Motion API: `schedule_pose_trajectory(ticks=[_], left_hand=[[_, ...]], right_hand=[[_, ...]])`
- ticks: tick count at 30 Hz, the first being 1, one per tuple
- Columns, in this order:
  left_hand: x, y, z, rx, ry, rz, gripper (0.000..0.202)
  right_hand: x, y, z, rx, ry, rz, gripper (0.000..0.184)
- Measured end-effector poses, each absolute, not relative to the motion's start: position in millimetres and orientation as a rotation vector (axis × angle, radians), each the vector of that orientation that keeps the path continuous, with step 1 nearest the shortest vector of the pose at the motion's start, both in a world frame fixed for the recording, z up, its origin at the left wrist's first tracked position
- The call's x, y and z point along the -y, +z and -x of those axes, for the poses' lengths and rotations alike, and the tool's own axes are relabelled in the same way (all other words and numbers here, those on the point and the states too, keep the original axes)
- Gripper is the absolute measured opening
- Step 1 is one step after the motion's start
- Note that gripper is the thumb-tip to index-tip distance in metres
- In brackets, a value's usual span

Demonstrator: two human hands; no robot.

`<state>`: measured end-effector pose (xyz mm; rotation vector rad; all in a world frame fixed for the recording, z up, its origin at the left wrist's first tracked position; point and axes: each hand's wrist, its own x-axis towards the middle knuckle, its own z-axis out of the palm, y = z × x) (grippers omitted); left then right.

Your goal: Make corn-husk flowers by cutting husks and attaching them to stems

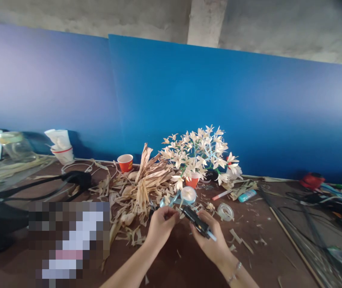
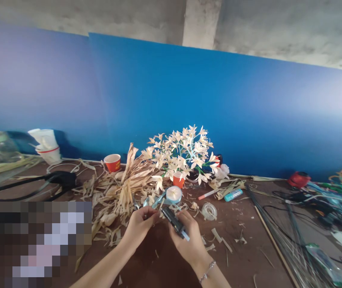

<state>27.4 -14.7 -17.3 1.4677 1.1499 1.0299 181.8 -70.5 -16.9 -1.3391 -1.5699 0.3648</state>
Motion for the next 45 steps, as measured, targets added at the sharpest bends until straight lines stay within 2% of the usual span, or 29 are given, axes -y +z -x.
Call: schedule_pose_trajectory(ticks=[25,38,45], left_hand=[[14.3,-17.8,-26.7,-1.141,1.044,-1.487,0.022],[14.5,-15.9,-26.5,-1.149,1.031,-1.468,0.02],[14.9,-15.7,-28.3,-1.14,1.024,-1.465,0.02]], right_hand=[[71.0,-16.3,-183.9,1.592,0.317,1.326,0.008],[69.3,-33.5,-187.8,1.492,0.261,1.39,0.008],[69.2,-23.0,-187.6,1.57,0.316,1.363,0.008]])
